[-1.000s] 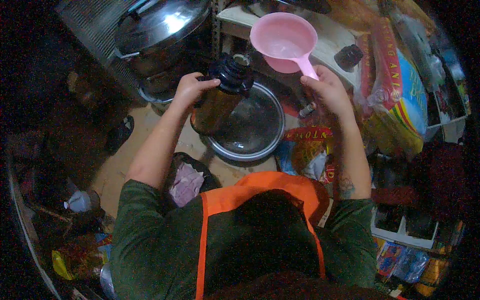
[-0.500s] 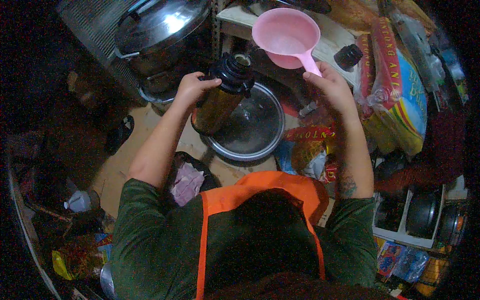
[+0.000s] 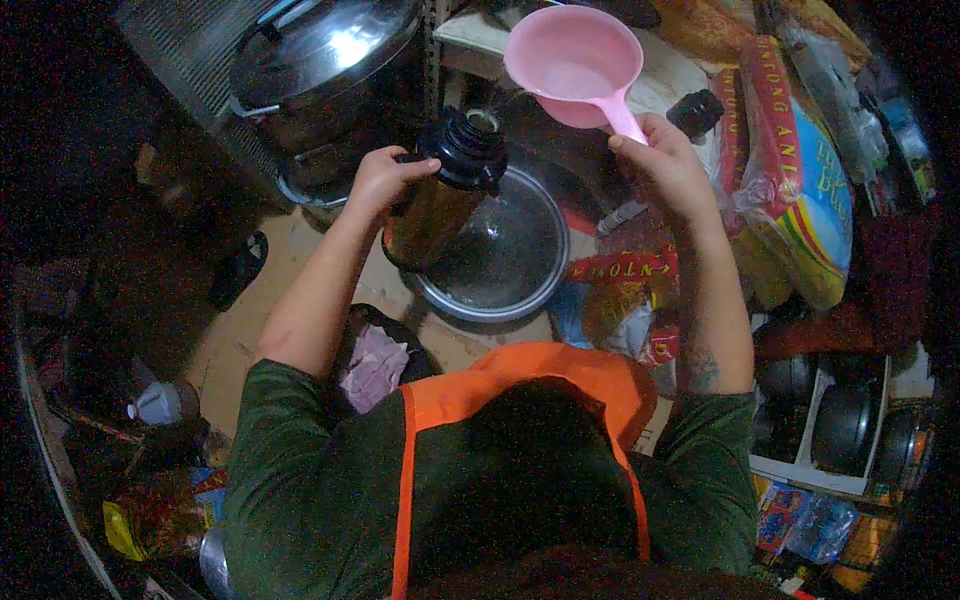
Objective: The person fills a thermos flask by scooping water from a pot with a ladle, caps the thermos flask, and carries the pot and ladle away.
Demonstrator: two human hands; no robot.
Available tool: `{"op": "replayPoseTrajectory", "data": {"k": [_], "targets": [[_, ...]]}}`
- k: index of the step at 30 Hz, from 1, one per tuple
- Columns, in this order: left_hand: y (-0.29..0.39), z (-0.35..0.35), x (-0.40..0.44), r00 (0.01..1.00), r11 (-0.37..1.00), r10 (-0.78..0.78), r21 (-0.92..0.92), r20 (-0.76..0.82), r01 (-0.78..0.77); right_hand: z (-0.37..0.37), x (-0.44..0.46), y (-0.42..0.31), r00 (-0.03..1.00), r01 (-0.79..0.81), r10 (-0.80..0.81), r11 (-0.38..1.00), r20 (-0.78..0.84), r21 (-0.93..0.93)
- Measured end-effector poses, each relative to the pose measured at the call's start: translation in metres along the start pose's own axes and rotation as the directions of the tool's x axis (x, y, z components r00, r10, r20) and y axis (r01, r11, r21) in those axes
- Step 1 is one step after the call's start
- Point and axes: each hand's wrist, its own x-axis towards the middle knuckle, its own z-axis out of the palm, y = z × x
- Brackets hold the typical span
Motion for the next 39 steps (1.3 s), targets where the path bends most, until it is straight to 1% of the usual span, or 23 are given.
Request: {"op": "replayPoseTrajectory", "data": {"k": [2,3,6,8,10,12,15,17,18,19,20,21,22,24,26,28,30,31,32,34,36,38,39], "targets": [[0.001,-0.002,-0.001,1.0,1.0,0.016,0.009,0.017,-0.016,-0.001,0.0,-0.002,0.999,-0.024,0.021,0.993,-0.024,-0.115],[0.002,-0.002,-0.001,0.999,0.999,0.032,0.018,0.035,-0.033,-0.002,0.0,-0.003,0.999,-0.024,0.021,0.993,-0.024,-0.115],[0.0,-0.002,0.0,1.0,1.0,0.018,0.005,0.021,-0.018,-0.003,0.002,-0.003,1.0,-0.007,0.008,0.99,0.003,-0.137],[0.002,-0.001,-0.003,1.0,1.0,0.019,0.005,-0.004,-0.019,-0.004,0.004,-0.003,0.999,0.02,-0.026,0.968,-0.02,-0.251],[0.001,-0.002,-0.002,0.999,1.0,0.02,0.004,-0.03,-0.02,-0.002,0.003,-0.004,0.999,0.012,-0.021,0.976,-0.035,-0.217],[-0.006,-0.003,0.006,1.0,0.999,-0.009,0.044,0.008,0.009,-0.002,0.002,-0.005,0.999,0.005,-0.015,0.983,-0.05,-0.184],[-0.01,-0.005,0.009,0.999,0.999,-0.024,0.025,0.046,0.023,-0.003,0.006,0.0,0.998,-0.007,-0.005,0.979,-0.061,-0.202],[-0.006,-0.006,0.006,0.999,0.999,-0.022,0.037,0.038,0.021,0.001,0.012,0.009,0.982,0.176,-0.184,0.975,-0.05,-0.134],[-0.004,-0.006,0.004,0.999,0.999,-0.02,0.05,0.029,0.018,0.0,0.01,0.004,0.982,0.175,-0.183,0.975,-0.05,-0.134],[-0.005,-0.006,0.005,0.999,0.999,-0.021,0.049,0.03,0.019,-0.001,0.005,-0.004,0.99,0.128,-0.138,0.977,-0.044,-0.173],[-0.008,-0.006,0.006,0.998,0.999,-0.032,-0.008,0.054,0.032,0.0,0.002,-0.012,0.995,0.081,-0.092,0.974,-0.04,-0.211],[-0.008,-0.006,0.006,0.996,0.997,-0.041,-0.065,0.079,0.046,-0.001,0.003,-0.01,0.995,0.081,-0.092,0.974,-0.04,-0.212],[-0.007,-0.006,0.005,0.996,0.997,-0.041,-0.066,0.079,0.046,-0.002,0.005,-0.007,0.993,0.101,-0.11,0.975,-0.033,-0.198],[0.0,-0.006,-0.001,0.999,0.998,-0.044,-0.05,0.021,0.045,-0.003,0.007,-0.007,0.991,0.122,-0.129,0.975,-0.026,-0.185],[0.005,-0.007,-0.005,0.998,0.996,-0.057,-0.07,0.033,0.059,-0.004,0.005,-0.013,0.996,0.07,-0.086,0.952,-0.04,-0.296],[0.005,-0.006,-0.005,0.997,0.993,-0.07,-0.09,0.045,0.074,-0.005,0.008,-0.007,0.993,0.099,-0.113,0.957,-0.034,-0.274],[-0.001,-0.005,-0.002,0.999,0.999,-0.03,-0.012,-0.032,0.03,-0.005,0.008,-0.009,0.99,0.129,-0.141,0.959,-0.029,-0.252],[-0.006,-0.004,0.0,0.999,0.999,-0.03,-0.012,-0.032,0.03,-0.005,0.006,-0.014,0.991,0.099,-0.122,0.951,-0.059,-0.293],[-0.009,-0.004,0.003,0.999,0.999,-0.038,-0.027,-0.016,0.037,-0.005,0.005,-0.017,0.991,0.068,-0.104,0.94,-0.09,-0.334],[-0.012,-0.005,0.005,0.999,0.998,-0.046,-0.043,0.001,0.046,-0.007,0.007,-0.016,0.992,0.067,-0.098,0.94,-0.08,-0.334],[-0.006,-0.006,0.001,1.0,1.0,-0.026,0.001,0.012,0.026,-0.009,0.009,-0.013,0.993,0.066,-0.094,0.94,-0.069,-0.334],[-0.003,-0.009,0.0,0.998,0.999,-0.038,0.034,0.041,0.036,-0.01,0.011,-0.01,0.986,0.144,-0.164,0.938,-0.038,-0.315],[-0.002,-0.01,0.0,0.996,0.997,-0.051,0.069,0.07,0.046,-0.01,0.012,-0.008,0.986,0.145,-0.165,0.938,-0.038,-0.315]]}}
